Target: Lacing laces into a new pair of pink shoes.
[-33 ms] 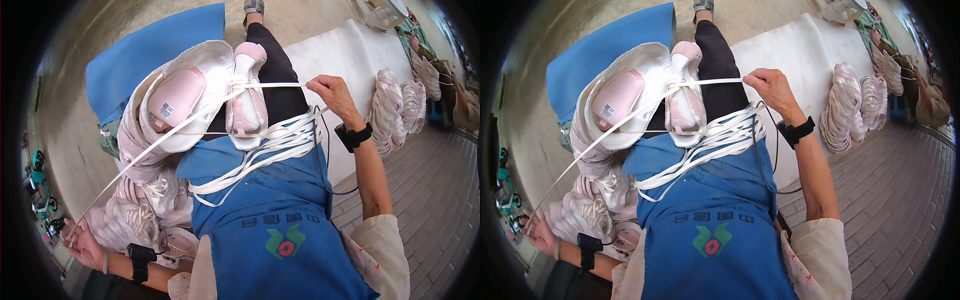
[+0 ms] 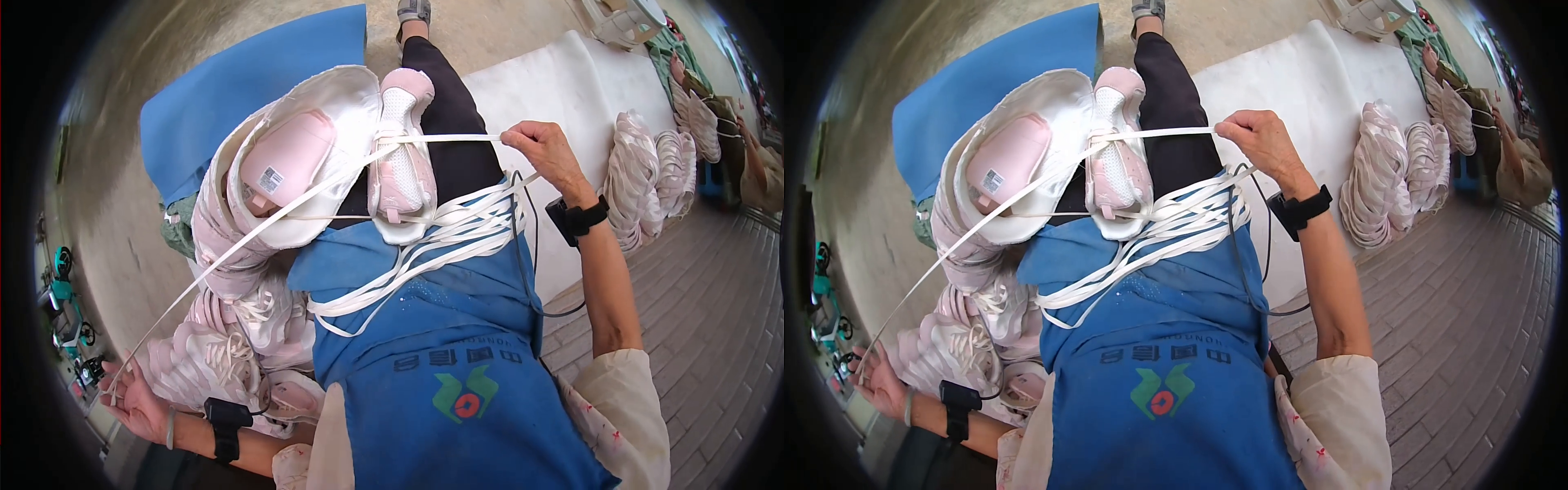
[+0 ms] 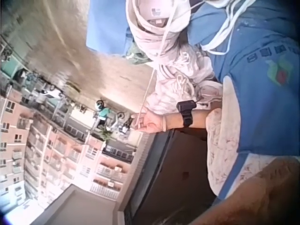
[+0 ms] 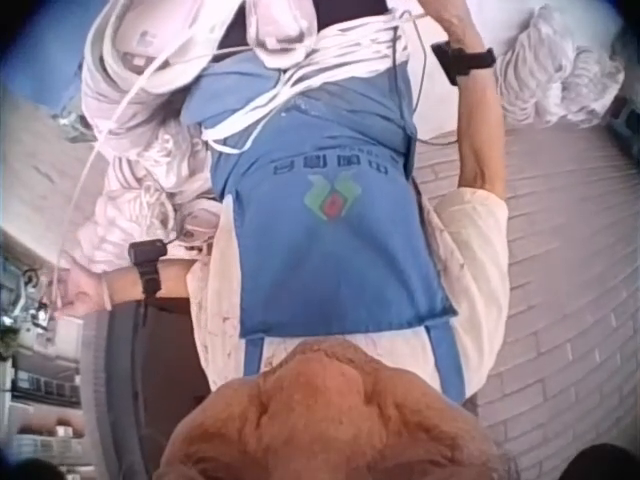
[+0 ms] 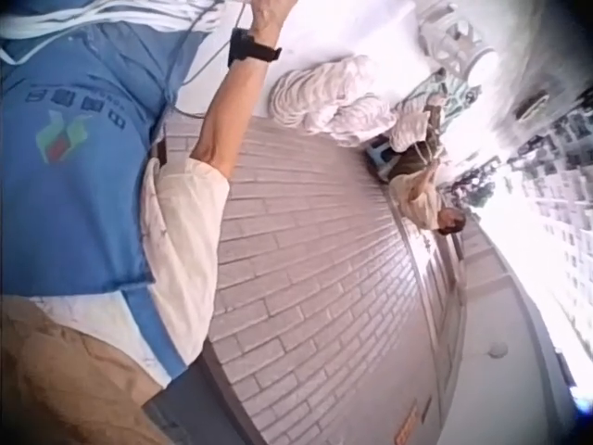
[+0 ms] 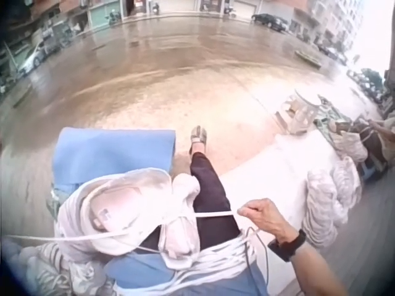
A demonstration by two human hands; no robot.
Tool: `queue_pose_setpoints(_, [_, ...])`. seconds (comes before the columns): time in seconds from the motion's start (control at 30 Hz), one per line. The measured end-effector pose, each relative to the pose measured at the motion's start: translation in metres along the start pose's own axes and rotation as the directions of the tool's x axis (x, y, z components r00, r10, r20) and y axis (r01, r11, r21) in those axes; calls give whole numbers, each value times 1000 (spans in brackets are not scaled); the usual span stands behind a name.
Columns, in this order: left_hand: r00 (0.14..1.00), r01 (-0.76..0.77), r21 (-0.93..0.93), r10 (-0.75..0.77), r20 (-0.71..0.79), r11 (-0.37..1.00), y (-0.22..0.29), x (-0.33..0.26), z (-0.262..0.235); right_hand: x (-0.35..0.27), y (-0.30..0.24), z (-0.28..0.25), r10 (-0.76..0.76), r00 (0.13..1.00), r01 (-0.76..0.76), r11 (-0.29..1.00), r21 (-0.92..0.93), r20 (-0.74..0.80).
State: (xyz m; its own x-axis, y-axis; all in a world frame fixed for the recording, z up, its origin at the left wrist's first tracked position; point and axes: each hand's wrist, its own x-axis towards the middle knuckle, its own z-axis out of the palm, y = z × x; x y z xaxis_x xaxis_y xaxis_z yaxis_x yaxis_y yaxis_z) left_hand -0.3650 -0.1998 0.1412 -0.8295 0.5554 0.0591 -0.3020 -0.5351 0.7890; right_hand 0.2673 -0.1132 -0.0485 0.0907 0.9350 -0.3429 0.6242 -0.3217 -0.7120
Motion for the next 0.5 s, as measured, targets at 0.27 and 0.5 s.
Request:
queue_pose_setpoints(0.27, [639, 242, 540, -552, 536, 806, -141, -144, 92, -4, -6, 13, -350, 852, 176, 892, -417, -389])
queue_pose_setpoints(0.5, [288, -612, 575, -524, 802, 543, -294, -228, 110, -49, -63, 52, -495, 842, 531, 830, -169, 215])
